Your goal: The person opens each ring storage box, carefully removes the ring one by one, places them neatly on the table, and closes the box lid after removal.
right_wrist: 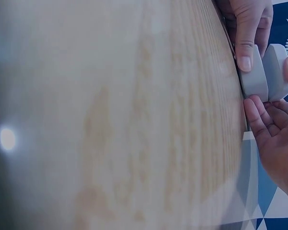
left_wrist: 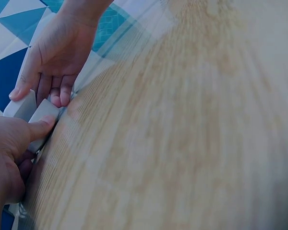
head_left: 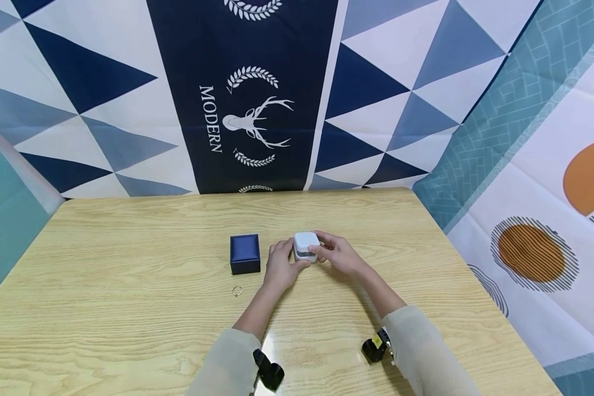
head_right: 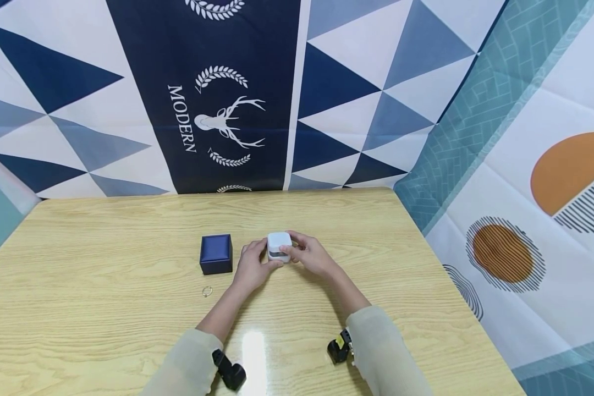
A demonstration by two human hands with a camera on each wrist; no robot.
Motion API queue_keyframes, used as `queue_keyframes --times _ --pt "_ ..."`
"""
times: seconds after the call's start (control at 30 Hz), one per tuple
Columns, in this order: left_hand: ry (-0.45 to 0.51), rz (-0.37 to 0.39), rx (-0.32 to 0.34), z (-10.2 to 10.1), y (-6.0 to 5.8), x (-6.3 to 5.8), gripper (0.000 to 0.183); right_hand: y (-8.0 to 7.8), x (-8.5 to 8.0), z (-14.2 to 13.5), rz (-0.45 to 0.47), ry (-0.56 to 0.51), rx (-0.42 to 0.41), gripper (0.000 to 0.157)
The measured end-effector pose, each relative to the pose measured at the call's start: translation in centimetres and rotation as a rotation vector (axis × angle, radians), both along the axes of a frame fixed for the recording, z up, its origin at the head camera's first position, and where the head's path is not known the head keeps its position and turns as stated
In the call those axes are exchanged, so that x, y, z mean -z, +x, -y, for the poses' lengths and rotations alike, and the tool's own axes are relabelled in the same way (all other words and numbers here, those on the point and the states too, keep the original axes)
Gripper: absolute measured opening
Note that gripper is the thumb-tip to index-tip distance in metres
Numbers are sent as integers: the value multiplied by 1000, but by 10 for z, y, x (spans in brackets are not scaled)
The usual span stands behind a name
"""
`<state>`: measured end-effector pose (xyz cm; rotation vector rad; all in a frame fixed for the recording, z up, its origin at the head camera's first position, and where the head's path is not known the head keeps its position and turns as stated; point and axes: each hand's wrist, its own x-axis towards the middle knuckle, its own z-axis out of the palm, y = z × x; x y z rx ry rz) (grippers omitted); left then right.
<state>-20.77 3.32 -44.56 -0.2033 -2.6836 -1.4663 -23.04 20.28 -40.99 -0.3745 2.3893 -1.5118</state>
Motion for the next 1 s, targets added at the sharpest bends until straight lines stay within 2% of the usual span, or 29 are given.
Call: queue_keyframes --times 0.17,0.33,0.43,0.67,0.93,1.0 --pt "0 -1 1 0 1 -1 67 10 -19 6 0 25 -7 53" --pt "7 -19 4 0 2 -2 67 13 -23 7 8 31 -6 53" --pt "7 -12 2 0 2 -2 67 9 -18 5 5 15 -11 54" --pt "10 20 -2 0 0 -1 68 -4 6 -3 -17 5 -8 58" --pt "11 15 -4 -1 0 -1 68 -1 2 -2 -15 3 -6 58" --pt "16 19 -5 -1 0 0 68 -2 6 -3 -21 9 -3 59"
